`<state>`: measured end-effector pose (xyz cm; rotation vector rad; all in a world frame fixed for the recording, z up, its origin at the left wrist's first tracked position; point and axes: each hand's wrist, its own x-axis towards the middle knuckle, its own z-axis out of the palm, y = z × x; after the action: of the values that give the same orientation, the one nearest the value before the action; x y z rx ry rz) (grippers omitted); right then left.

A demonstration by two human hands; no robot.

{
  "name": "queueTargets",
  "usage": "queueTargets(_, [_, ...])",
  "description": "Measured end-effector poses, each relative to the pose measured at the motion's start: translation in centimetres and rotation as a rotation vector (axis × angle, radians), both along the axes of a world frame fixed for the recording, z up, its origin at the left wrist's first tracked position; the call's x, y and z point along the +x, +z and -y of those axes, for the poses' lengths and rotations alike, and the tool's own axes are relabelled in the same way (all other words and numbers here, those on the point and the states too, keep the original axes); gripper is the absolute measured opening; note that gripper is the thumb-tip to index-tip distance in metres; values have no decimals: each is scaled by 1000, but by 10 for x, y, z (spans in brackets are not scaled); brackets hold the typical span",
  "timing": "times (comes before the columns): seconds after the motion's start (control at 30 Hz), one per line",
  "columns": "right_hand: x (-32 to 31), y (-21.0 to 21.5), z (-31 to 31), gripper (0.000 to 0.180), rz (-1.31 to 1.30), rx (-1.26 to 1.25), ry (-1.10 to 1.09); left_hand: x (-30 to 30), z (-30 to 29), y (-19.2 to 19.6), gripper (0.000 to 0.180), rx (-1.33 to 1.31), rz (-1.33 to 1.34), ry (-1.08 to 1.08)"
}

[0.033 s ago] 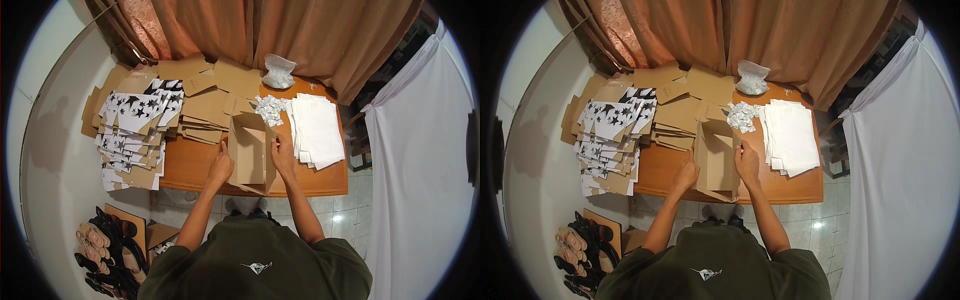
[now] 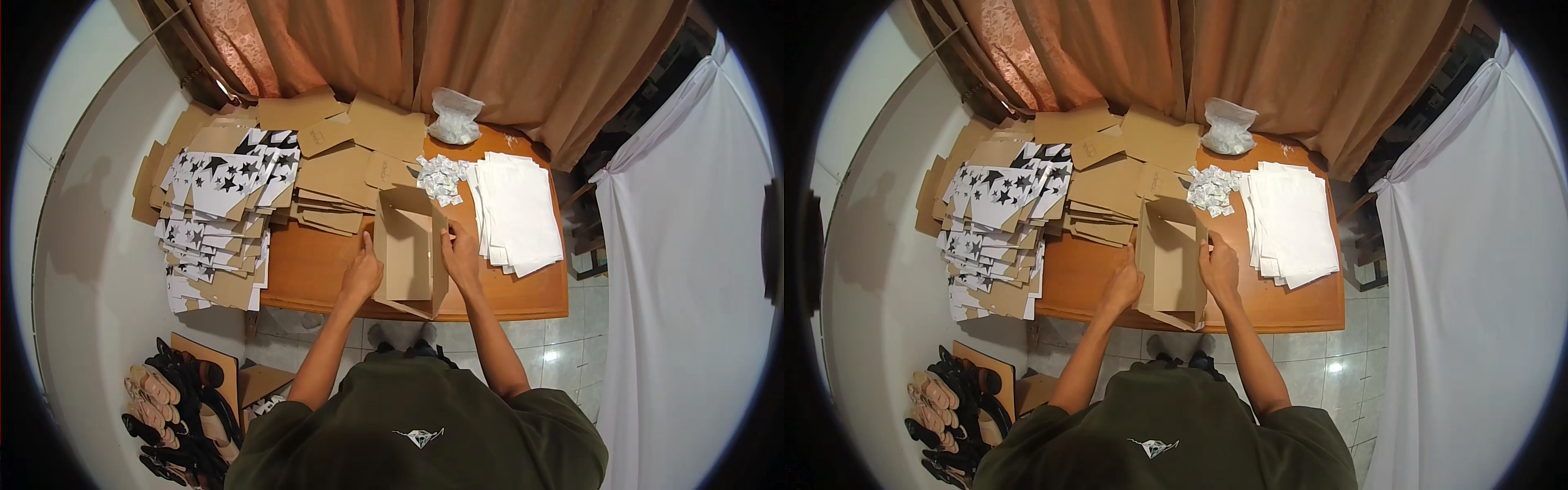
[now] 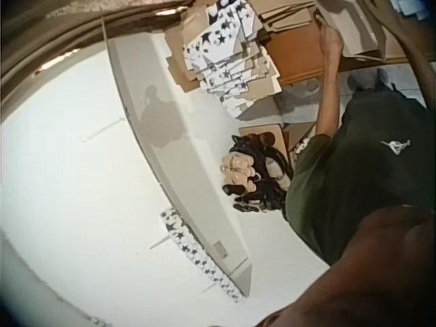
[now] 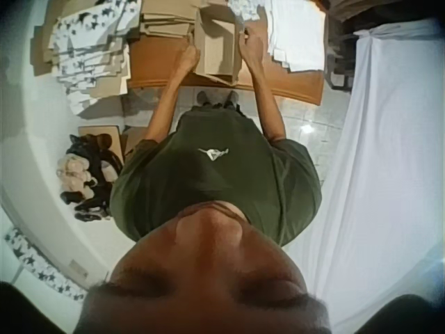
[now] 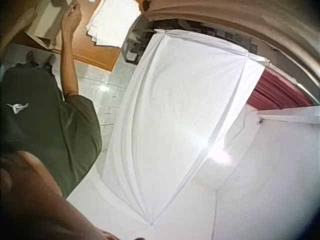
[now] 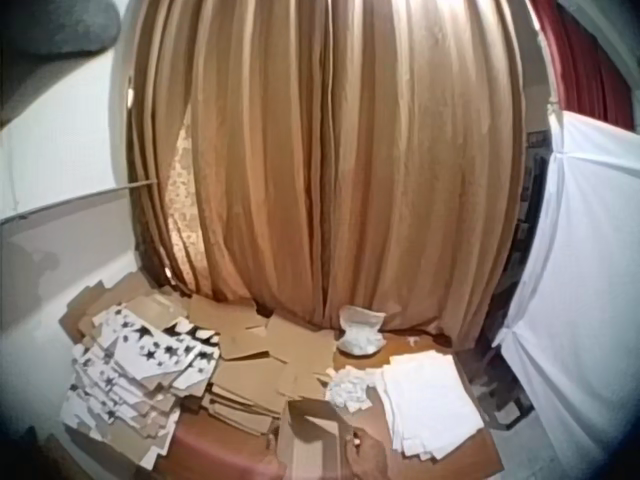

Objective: The recorder is folding and assembling cardboard shoe boxes at a workstation.

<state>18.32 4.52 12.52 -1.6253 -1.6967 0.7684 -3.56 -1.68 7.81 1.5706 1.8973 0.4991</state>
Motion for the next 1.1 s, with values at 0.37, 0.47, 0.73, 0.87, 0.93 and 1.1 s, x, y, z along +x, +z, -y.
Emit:
queueTargets(0.37, [-1,-40,8,42,-30,-31,16,-1,-9,-58,84,-22,6,-7])
queueTargets(0.47, [3,-45,9,49,-41,-36,68,0,-9,-66,90,26,59,-8])
queueTargets(0.73, [8,-60,-7,52,-72,-42,39,10,-7,-62,104,-12,160,-93])
queueTargets(0.87, [17,-76,-23,54,-110,-15,12,23,-9,-64,105,-10,114,-127])
queueTargets(0.93, [15,-78,-28,56,-114,-41,-22,28,-7,-63,103,-4,68,-103])
queueTargets(1.1, [11,-87,-32,60,-134,-41,72,30,-10,-52,98,45,183,-81])
